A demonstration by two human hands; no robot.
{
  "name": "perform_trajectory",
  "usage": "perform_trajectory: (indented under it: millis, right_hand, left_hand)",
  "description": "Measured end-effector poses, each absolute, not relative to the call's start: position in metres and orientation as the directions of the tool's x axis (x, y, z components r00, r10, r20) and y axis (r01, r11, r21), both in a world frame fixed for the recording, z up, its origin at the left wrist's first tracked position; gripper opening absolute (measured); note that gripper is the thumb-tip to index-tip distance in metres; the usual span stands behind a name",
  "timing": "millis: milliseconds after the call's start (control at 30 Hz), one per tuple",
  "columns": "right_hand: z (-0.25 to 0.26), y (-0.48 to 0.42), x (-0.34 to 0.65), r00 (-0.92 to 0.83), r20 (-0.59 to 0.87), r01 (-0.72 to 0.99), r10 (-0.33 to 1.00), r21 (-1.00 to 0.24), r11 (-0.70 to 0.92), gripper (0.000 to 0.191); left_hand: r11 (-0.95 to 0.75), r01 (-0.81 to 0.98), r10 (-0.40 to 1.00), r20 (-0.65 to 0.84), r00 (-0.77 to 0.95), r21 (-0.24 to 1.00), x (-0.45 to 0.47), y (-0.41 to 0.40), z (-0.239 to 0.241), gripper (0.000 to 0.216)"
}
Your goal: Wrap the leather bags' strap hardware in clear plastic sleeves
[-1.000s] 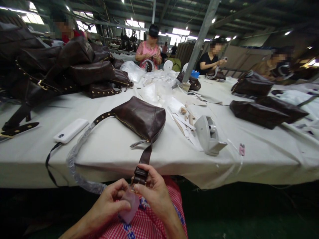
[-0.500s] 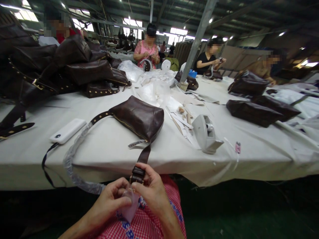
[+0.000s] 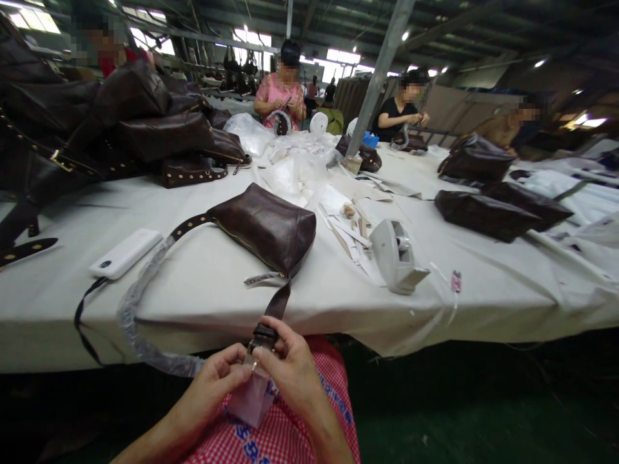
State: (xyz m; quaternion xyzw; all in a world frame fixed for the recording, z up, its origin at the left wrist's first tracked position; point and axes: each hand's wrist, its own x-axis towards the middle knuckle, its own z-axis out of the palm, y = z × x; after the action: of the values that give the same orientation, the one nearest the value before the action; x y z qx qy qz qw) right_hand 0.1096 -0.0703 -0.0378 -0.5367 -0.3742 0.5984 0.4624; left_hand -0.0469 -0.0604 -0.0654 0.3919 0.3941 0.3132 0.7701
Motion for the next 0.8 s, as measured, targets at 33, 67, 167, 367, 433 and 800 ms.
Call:
perform_trajectory:
  millis: [33,67,167,367,433,800]
  right_hand:
    - [-0.038,-0.071,0.112,0.004,-0.285,-0.121,0.958,-0.952,-0.283,0.054]
    - [-0.038,-0.071,0.114,0.002,-0.273,-0.101,0.962,-0.957,-0.271,0.052]
    - [-0.039,-0.072,0.119,-0.012,-0.238,-0.101,0.971,-0.966,-0.238,0.046]
    - [-0.045,-0.07,0.117,0.005,-0.213,-0.068,0.977,-0.975,-0.212,0.051]
    - [-0.046,-0.07,0.116,0.005,-0.226,-0.053,0.974,-0.973,-0.225,0.052]
    - [-0.048,-0.069,0.116,-0.014,-0.193,-0.103,0.981,-0.976,-0.193,0.048]
  left_hand:
    - [0.509,-0.185,0.788,-0.368,0.493,0.841,-0.047,-0.06,-0.065,0.039]
    - [0.523,-0.196,0.784,-0.378,0.493,0.829,-0.047,-0.06,-0.065,0.038]
    - [0.562,-0.234,0.769,-0.396,0.502,0.794,-0.047,-0.061,-0.064,0.034]
    - [0.596,-0.275,0.756,-0.411,0.51,0.755,-0.048,-0.063,-0.066,0.033]
    - [0.603,-0.284,0.754,-0.416,0.508,0.745,-0.047,-0.063,-0.067,0.033]
    - [0.628,-0.329,0.749,-0.433,0.501,0.705,-0.044,-0.057,-0.069,0.03]
